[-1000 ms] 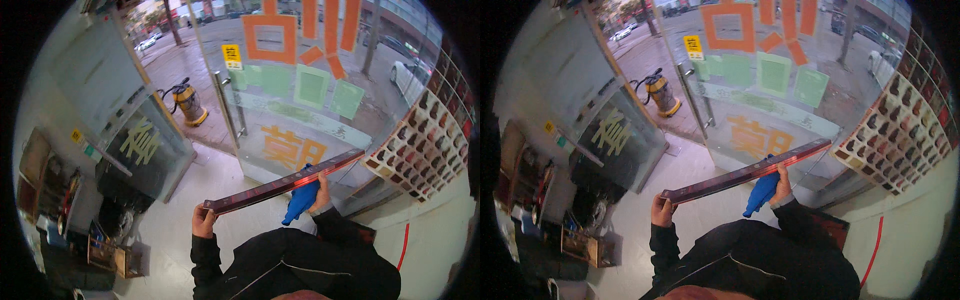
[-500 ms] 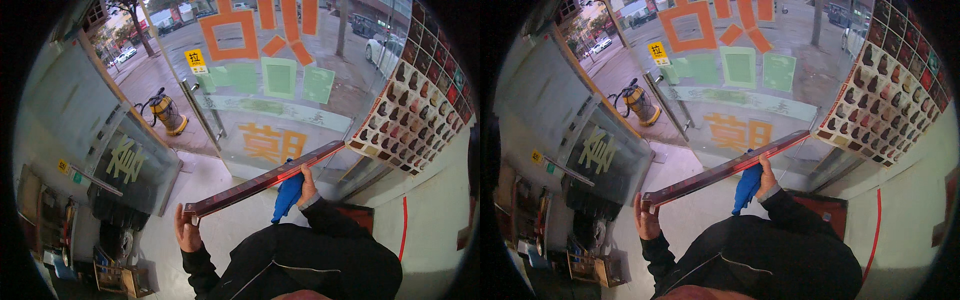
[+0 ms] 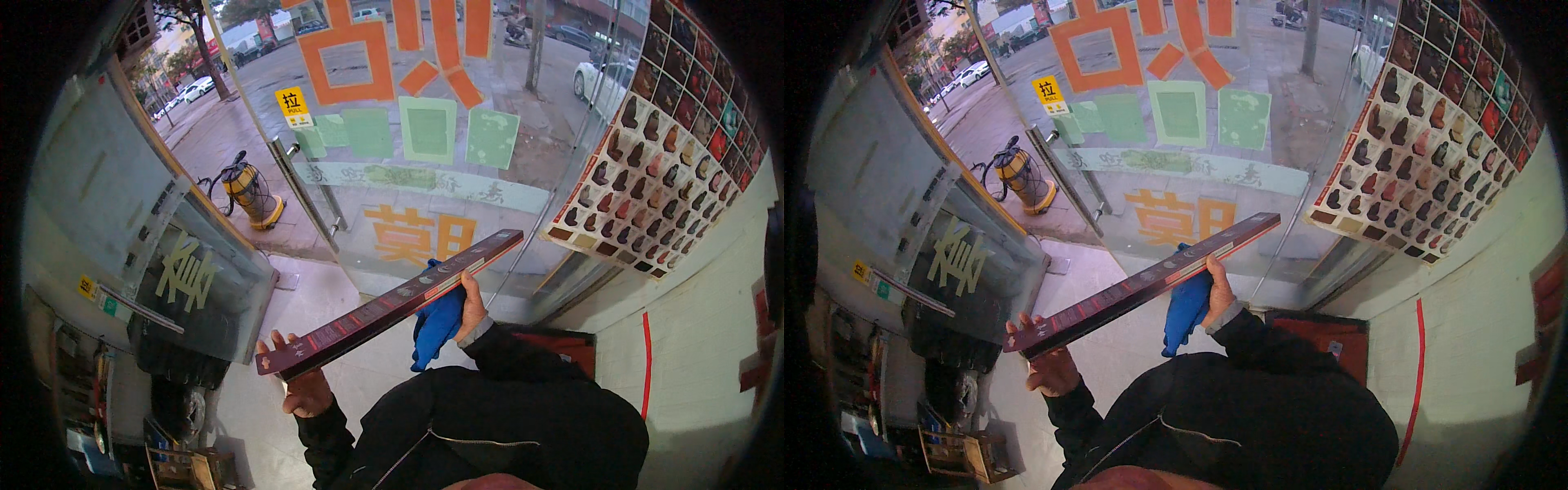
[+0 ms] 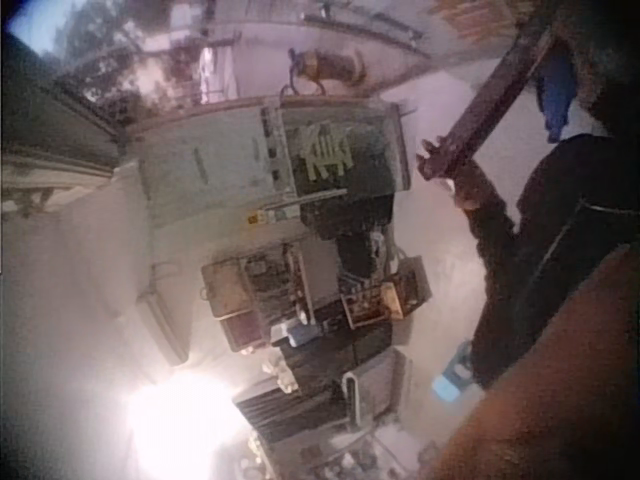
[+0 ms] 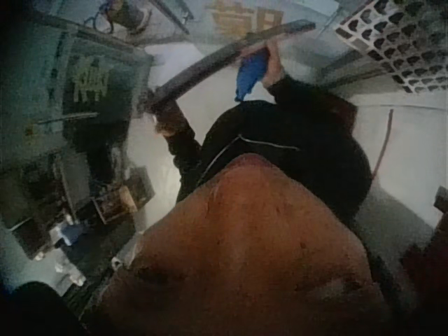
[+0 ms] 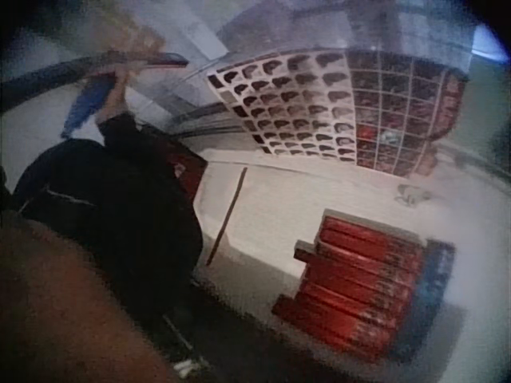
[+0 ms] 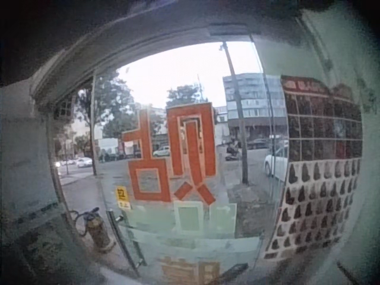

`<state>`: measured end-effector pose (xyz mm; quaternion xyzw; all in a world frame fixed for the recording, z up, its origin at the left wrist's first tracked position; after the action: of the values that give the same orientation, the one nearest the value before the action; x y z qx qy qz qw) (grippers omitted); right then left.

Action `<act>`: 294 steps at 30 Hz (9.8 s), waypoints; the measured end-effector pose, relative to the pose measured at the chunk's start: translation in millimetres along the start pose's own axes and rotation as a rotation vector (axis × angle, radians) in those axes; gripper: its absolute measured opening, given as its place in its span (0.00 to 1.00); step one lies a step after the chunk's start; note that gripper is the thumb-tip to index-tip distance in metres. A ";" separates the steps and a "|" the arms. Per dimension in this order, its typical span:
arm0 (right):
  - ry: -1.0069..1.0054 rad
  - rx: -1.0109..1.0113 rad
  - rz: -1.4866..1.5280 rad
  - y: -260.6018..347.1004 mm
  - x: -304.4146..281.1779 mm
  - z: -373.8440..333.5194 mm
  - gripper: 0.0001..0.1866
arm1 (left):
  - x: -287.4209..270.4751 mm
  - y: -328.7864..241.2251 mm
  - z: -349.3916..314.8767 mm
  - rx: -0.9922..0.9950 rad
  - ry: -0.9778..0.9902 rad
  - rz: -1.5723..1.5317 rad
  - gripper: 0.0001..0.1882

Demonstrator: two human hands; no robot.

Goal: The person picks a long red package from a wall display, wipes it with a blue cloth, opens it to reveal a wiper blade, then repeats the process with a blue package. The person returns the red package to the wall and continues wiping the blue package.

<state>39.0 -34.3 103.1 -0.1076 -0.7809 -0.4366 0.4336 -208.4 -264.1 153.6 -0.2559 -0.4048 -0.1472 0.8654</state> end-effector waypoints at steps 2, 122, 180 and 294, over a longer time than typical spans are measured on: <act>0.020 0.019 -0.026 -5.4 0.4 -1.5 0.35 | 0.5 8.4 4.9 -0.010 0.059 0.085 0.54; 0.778 -1.148 -1.458 15.5 177.9 -58.6 0.26 | 72.7 15.4 23.7 0.123 0.231 1.247 0.24; 0.644 -0.841 -1.375 -41.9 222.6 -1.2 0.25 | -54.4 -13.0 64.5 -0.536 0.295 0.624 0.35; 0.372 -0.366 -1.305 -108.6 185.7 112.9 0.50 | -104.4 66.4 259.1 -0.380 -0.203 -0.264 0.40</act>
<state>-197.8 -50.6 155.0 0.3883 -0.5128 -0.7432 0.1841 -405.4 -58.7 191.3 -0.3723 -0.4846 -0.3062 0.7299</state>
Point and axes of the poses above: each hand's wrist, its own z-axis towards the middle knuckle, its own x-axis out of the palm, y = z × x, the point moved 4 cm from there along z, towards the middle knuckle, and after that the axes turned 11 degrees about -z, right-handed, at the moved point
